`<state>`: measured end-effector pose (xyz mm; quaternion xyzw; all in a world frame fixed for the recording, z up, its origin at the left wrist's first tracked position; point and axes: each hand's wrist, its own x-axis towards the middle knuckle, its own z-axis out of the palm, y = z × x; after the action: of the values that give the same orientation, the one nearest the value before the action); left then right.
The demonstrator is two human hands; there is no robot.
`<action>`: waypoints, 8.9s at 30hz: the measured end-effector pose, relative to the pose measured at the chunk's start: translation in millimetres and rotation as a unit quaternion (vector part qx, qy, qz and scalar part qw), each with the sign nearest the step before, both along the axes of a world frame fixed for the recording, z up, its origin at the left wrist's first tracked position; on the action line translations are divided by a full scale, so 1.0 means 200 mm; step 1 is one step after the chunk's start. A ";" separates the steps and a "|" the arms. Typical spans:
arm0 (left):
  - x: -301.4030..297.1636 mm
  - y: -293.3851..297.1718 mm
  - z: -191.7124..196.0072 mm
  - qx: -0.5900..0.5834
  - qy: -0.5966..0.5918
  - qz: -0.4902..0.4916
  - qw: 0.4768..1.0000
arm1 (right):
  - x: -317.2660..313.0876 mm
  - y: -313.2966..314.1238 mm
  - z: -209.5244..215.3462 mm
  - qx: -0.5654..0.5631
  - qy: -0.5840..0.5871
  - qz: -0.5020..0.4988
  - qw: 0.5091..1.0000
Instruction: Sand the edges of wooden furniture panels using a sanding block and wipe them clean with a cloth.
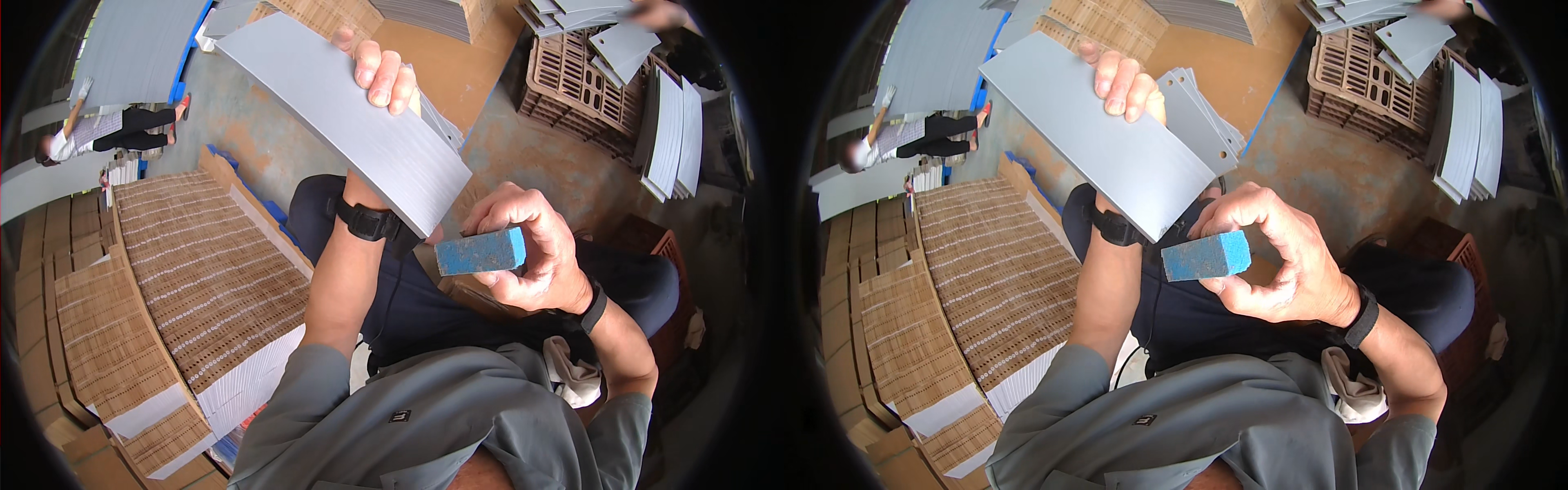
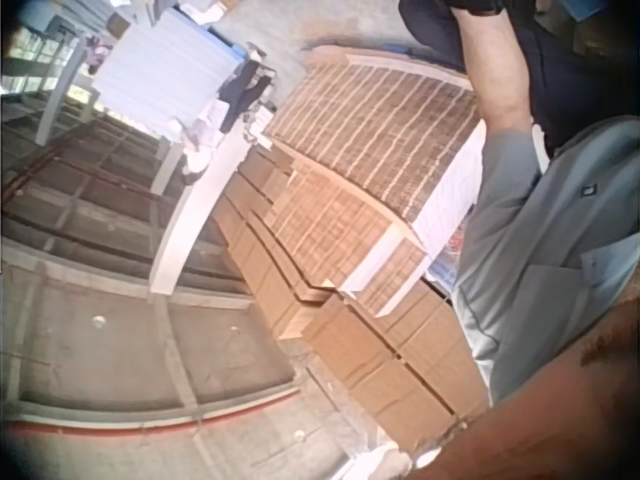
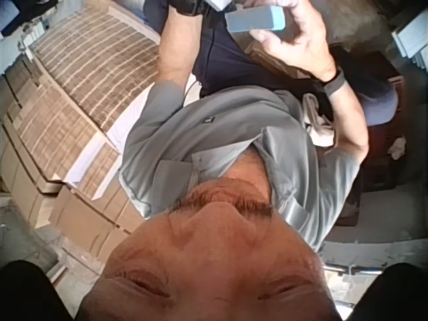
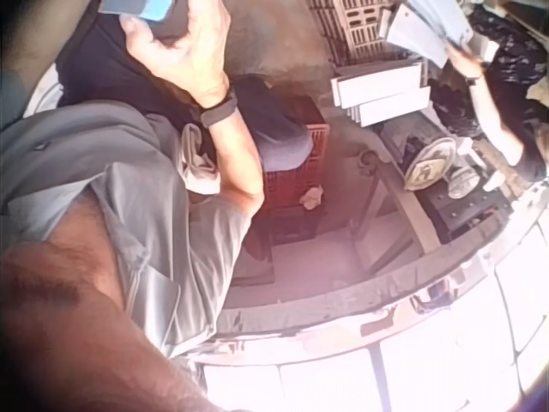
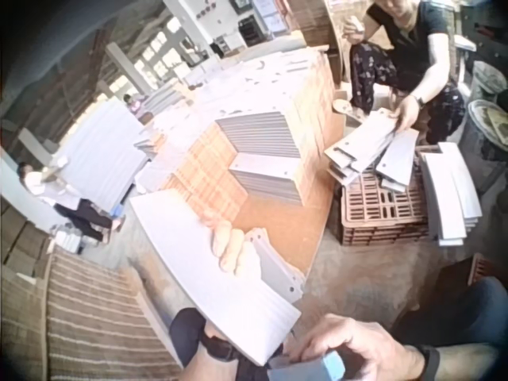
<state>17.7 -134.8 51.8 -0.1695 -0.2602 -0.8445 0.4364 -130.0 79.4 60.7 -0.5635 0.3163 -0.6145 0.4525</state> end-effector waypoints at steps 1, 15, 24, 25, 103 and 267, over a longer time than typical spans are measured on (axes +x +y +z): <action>0.00 0.00 0.00 -0.002 0.001 -0.002 1.000 | 0.00 0.01 -0.01 0.002 -0.005 -0.016 1.000; 0.00 -0.01 -0.01 -0.015 -0.002 -0.016 1.000 | -0.01 0.01 0.01 0.014 0.012 -0.026 1.000; 0.01 0.01 -0.01 -0.010 -0.009 -0.008 1.000 | -0.04 -0.01 0.01 0.003 0.061 0.020 0.998; 0.01 0.01 -0.01 -0.015 -0.009 -0.009 1.000 | -0.03 0.00 0.00 0.000 0.041 0.006 0.999; -0.02 0.08 0.05 -0.037 -0.057 -0.069 0.995 | -0.12 -0.03 0.12 0.129 0.160 0.026 0.978; -0.08 -0.30 -0.54 -0.784 -0.484 0.114 0.371 | -0.66 0.37 0.03 0.253 0.366 -0.192 0.875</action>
<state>2.5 -194.0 -56.2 0.0335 -0.9893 -0.1421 -0.0009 -262.4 153.3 67.0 -0.5425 0.7060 -0.3384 0.3046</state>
